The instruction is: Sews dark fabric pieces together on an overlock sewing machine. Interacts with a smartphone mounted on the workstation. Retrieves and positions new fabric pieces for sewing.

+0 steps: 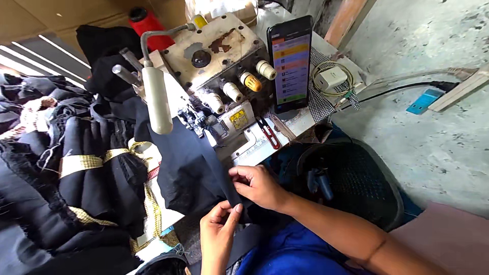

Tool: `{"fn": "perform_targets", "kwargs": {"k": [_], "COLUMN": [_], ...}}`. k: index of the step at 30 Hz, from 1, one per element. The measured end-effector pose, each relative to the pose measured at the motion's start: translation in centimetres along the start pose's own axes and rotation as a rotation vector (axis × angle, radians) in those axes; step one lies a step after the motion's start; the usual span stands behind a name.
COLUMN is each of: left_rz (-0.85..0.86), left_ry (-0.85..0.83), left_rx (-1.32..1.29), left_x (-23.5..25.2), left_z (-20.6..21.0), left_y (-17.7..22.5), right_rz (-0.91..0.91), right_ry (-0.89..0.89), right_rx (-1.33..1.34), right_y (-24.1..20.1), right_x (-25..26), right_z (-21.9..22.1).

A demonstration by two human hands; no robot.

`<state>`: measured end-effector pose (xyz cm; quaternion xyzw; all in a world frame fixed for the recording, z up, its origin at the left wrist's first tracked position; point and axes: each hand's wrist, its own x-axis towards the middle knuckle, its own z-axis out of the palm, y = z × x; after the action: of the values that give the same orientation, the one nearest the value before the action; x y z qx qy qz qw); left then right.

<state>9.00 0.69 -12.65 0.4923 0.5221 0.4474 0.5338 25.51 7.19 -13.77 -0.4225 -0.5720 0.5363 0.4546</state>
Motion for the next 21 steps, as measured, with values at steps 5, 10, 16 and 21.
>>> {"fn": "perform_targets", "kwargs": {"k": [5, 10, 16, 21], "left_rz": [-0.090, -0.080, -0.105, -0.103], "left_ry": [0.000, -0.035, -0.054, -0.068], "left_rx": [-0.008, -0.035, -0.083, -0.045], "left_x": [-0.7, -1.2, -1.9, -2.3], "left_z": [0.7, 0.7, 0.3, 0.3], "left_y": [-3.4, -3.4, -4.3, -3.5], "right_rz": [0.168, 0.210, 0.243, 0.222], "right_ry": [0.021, 0.004, -0.008, 0.004], "right_rx": [0.179, 0.178, 0.123, 0.112], "right_y": [1.4, 2.0, 1.3, 1.4], "right_x": [-3.5, -5.0, -5.9, -6.2], "right_z": [-0.2, -0.3, -0.5, -0.4]}}
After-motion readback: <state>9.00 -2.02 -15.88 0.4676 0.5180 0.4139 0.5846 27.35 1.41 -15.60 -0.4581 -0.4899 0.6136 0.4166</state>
